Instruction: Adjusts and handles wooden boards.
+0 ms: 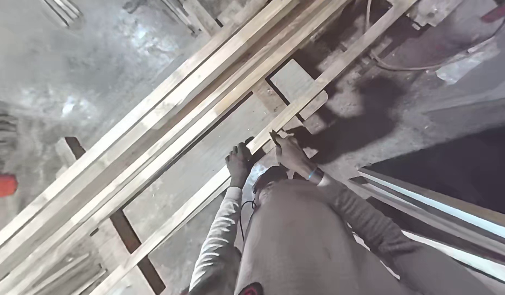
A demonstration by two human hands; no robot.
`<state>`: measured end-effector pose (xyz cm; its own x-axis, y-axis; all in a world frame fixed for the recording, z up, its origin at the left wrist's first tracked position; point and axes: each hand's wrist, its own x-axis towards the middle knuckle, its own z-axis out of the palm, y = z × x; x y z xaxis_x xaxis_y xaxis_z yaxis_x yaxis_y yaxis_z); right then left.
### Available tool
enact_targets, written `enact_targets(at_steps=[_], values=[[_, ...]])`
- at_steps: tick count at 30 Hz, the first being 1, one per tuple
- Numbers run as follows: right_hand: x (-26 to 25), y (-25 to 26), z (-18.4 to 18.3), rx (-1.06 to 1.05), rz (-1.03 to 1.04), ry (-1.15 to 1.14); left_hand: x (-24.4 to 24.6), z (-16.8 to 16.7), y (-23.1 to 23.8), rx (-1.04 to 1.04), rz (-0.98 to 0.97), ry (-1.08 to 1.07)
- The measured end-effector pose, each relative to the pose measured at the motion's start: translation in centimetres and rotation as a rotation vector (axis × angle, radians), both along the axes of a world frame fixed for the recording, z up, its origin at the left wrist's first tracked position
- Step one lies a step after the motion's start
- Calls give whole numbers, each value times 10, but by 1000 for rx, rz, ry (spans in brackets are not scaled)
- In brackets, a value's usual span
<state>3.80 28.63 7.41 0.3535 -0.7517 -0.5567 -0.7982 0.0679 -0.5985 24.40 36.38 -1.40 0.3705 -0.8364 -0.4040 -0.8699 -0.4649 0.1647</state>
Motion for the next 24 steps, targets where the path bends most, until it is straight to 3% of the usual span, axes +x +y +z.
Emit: enact_targets(at_steps=[3, 6, 8, 11, 15, 17, 24], values=[[-12, 4, -24, -272, -26, -97, 56, 4, 51, 44, 84, 58], [-1, 26, -73, -486, 42, -19, 115, 15, 87, 290, 63, 113], [5, 52, -93, -520, 168, 82, 143, 10, 95, 370, 12, 200], [14, 87, -76, -388, 152, 167, 146, 3, 104, 383, -36, 210], [15, 42, -37, -443, -243, 174, 119, 4, 126, 201, -7, 7], [19, 30, -20, -432, -326, 161, 110, -2, 139, 95, -13, -69], [138, 131, -20, -236, -121, 272, 117, -3, 134, 82, -18, -30]])
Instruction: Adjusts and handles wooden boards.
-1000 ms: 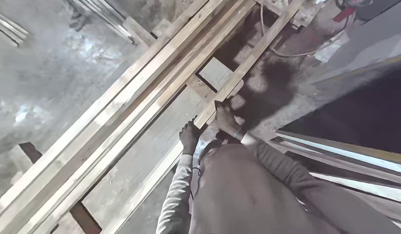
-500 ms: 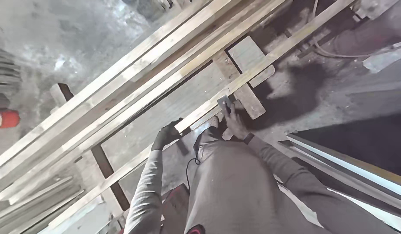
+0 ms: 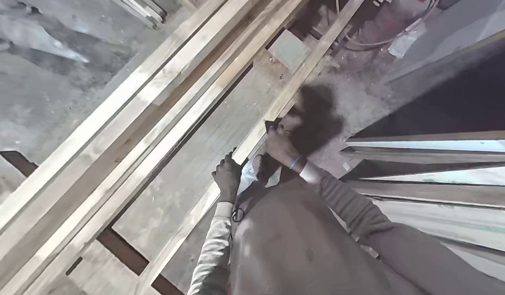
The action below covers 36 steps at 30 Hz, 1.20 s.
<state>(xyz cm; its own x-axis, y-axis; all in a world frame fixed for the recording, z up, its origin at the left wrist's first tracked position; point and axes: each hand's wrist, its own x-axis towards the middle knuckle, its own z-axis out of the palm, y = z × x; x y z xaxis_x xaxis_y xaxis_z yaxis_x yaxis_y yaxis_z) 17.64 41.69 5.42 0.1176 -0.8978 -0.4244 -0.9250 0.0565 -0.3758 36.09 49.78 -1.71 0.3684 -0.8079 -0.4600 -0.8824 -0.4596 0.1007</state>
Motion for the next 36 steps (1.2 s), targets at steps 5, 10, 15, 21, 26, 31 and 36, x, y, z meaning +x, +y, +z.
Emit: enact_targets(at_steps=[5, 10, 15, 21, 26, 31, 36], values=[[21, 46, 11, 191, 124, -37, 9, -26, 11, -264, -221, -50], [-69, 9, -4, 181, -125, -523, 57, 14, -21, 110, -233, 387], [-88, -58, -6, -136, -94, -465, 110, -18, -38, 296, -6, 1007], [-33, 12, -49, -76, 137, -82, 96, -4, -24, 259, -46, 1014], [-57, -30, -1, -153, -130, -79, 64, 12, -8, 102, -103, 505], [-42, -50, 18, -90, -183, -212, 53, 16, -8, 97, -54, 423], [21, 29, -5, 115, 79, -50, 53, 15, -7, 131, -45, 388]])
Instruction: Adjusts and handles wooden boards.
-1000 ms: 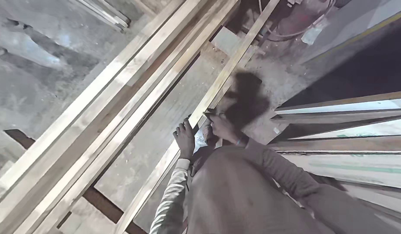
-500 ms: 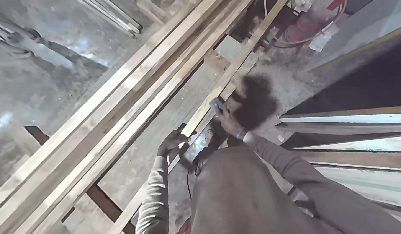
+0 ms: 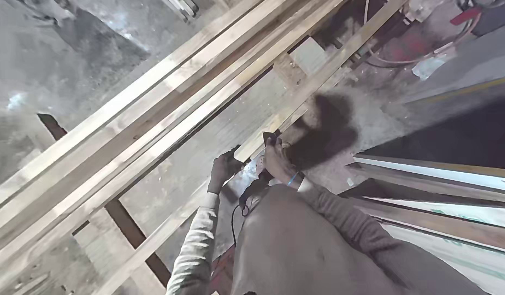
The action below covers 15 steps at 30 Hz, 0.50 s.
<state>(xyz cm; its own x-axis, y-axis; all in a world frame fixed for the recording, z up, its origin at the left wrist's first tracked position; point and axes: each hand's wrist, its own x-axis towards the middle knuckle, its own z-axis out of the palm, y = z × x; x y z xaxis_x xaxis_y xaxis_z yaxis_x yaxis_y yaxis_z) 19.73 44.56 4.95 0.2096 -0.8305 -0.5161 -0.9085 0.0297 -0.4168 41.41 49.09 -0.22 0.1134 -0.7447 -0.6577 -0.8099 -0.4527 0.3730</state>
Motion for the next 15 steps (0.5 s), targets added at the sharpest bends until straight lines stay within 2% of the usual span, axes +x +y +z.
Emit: enact_targets(at_steps=[3, 6, 9, 12, 14, 15], values=[[-22, -3, 6, -69, 8, -108, -13, 13, 5, -45, 22, -222], [-53, -31, 17, -228, -104, -142, -19, 2, 25, -203, 31, -326], [-63, -34, 1, -324, -61, -57, 5, -2, 39, -44, 31, -301], [-49, -4, -58, -374, 43, -29, 37, -3, 47, 99, 7, -247], [-41, 17, -57, -374, 30, 1, 35, -5, 60, 80, 14, -248], [-41, 15, -37, -291, -17, 13, 28, -5, 64, 50, 36, -271]])
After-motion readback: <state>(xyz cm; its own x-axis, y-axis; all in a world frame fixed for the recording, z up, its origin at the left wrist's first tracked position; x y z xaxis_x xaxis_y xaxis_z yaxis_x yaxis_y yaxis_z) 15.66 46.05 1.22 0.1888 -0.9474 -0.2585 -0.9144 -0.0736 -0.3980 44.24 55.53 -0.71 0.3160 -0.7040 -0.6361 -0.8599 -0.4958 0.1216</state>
